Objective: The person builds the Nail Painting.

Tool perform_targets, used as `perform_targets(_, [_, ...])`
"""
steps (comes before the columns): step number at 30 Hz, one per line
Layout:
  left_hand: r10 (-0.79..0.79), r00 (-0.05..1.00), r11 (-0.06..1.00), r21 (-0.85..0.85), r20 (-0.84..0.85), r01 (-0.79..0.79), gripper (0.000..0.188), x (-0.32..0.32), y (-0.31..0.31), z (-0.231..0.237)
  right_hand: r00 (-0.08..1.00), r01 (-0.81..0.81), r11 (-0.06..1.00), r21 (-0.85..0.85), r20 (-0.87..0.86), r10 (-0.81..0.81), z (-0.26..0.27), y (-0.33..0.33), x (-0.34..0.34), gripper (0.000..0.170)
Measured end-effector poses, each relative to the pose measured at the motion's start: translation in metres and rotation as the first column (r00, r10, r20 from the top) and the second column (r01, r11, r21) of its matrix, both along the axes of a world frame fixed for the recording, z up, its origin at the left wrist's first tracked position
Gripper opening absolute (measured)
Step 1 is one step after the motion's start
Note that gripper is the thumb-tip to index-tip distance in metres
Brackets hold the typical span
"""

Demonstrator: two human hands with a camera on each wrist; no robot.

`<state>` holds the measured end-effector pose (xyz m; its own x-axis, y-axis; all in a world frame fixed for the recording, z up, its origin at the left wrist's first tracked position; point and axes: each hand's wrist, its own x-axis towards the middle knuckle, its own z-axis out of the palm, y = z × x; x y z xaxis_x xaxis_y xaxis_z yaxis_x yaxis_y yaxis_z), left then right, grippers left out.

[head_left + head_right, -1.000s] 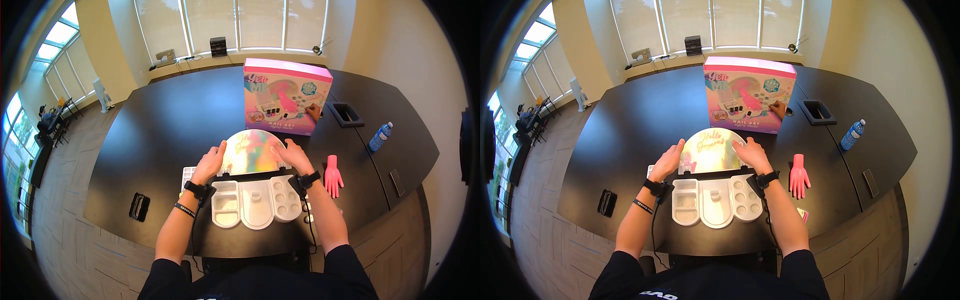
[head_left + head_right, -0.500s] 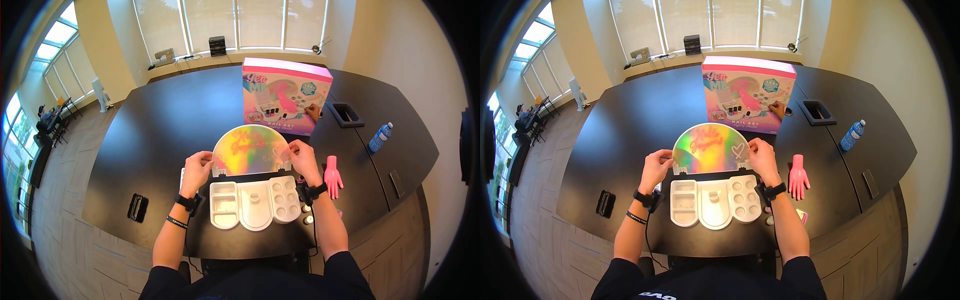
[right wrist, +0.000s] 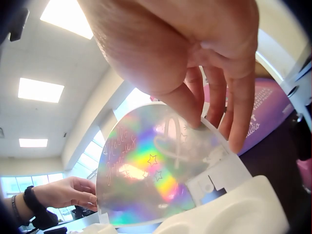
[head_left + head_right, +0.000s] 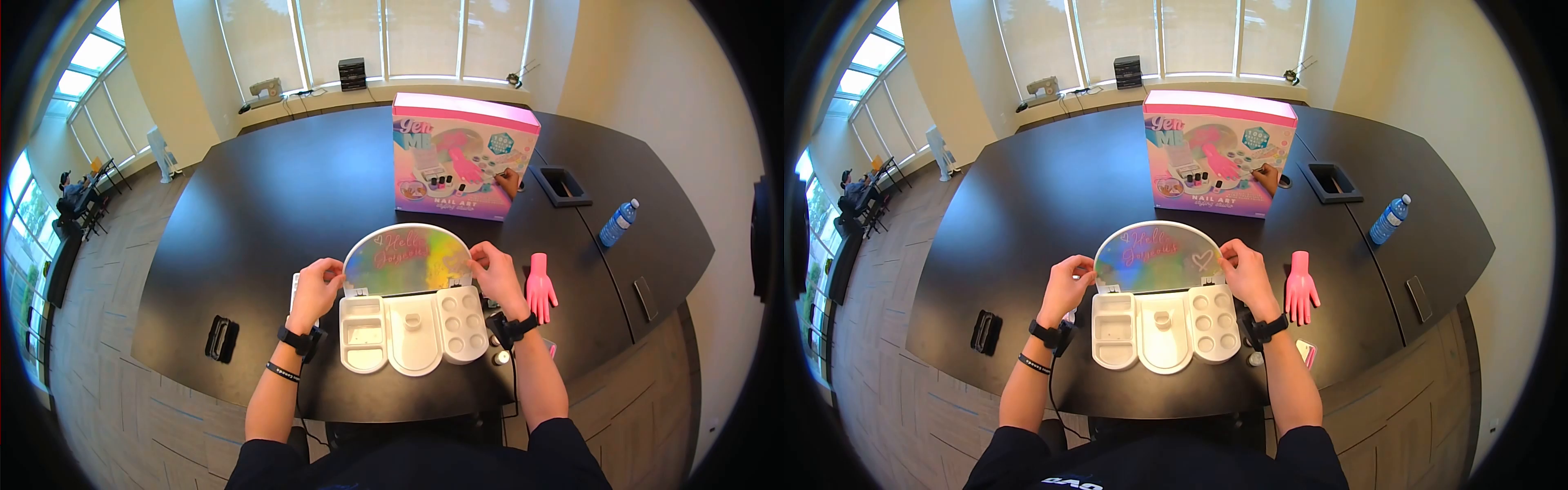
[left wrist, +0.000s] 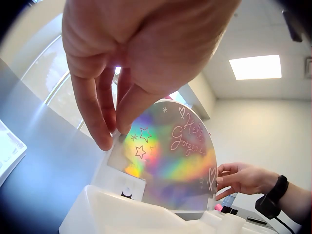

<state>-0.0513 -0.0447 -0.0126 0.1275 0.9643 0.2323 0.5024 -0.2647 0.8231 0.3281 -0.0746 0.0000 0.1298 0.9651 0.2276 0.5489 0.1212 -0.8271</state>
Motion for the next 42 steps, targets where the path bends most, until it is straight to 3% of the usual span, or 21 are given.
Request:
perform_targets(13, [-0.082, 0.994, 0.995, -0.059, -0.073, 0.078, 0.013, -0.002, -0.010, -0.007, 0.998, -0.055, 0.998, -0.044, -0.001, 0.055, -0.010, -0.012, 0.005, 0.018])
perform_targets(19, [-0.130, 0.989, 0.991, -0.025, -0.067, 0.128, 0.017, -0.005, -0.007, -0.018, 0.992, -0.089, 0.995, 0.040, 0.093, 0.085, -0.018, -0.013, 0.007, 0.015])
perform_targets(21, [-0.139, 0.988, 0.986, -0.096, -0.063, 0.133, 0.015, -0.005, -0.008, -0.015, 0.988, -0.089, 0.995, 0.046, 0.130, 0.082, -0.020, -0.013, 0.009, 0.014])
perform_targets(28, [-0.191, 0.980, 0.979, -0.085, -0.051, 0.186, 0.018, -0.006, -0.009, -0.029, 0.984, -0.076, 0.997, -0.028, 0.157, 0.080, -0.013, -0.022, 0.004, 0.016])
perform_targets(33, [-0.211, 0.962, 0.975, -0.108, -0.174, 0.195, 0.018, -0.006, -0.008, -0.034, 0.975, -0.080, 0.996, -0.043, 0.203, 0.087, -0.014, -0.024, 0.001, 0.018])
perform_targets(40, [-0.213, 0.962, 0.975, -0.096, -0.170, 0.199, 0.017, -0.003, -0.013, -0.022, 0.947, -0.080, 0.996, -0.050, 0.307, 0.091, -0.011, -0.025, 0.000, 0.014])
perform_targets(42, [-0.212, 0.945, 0.975, -0.125, -0.250, 0.185, 0.024, -0.004, -0.011, -0.023, 0.938, -0.075, 0.996, -0.041, 0.336, 0.084, -0.011, -0.025, 0.000, 0.013])
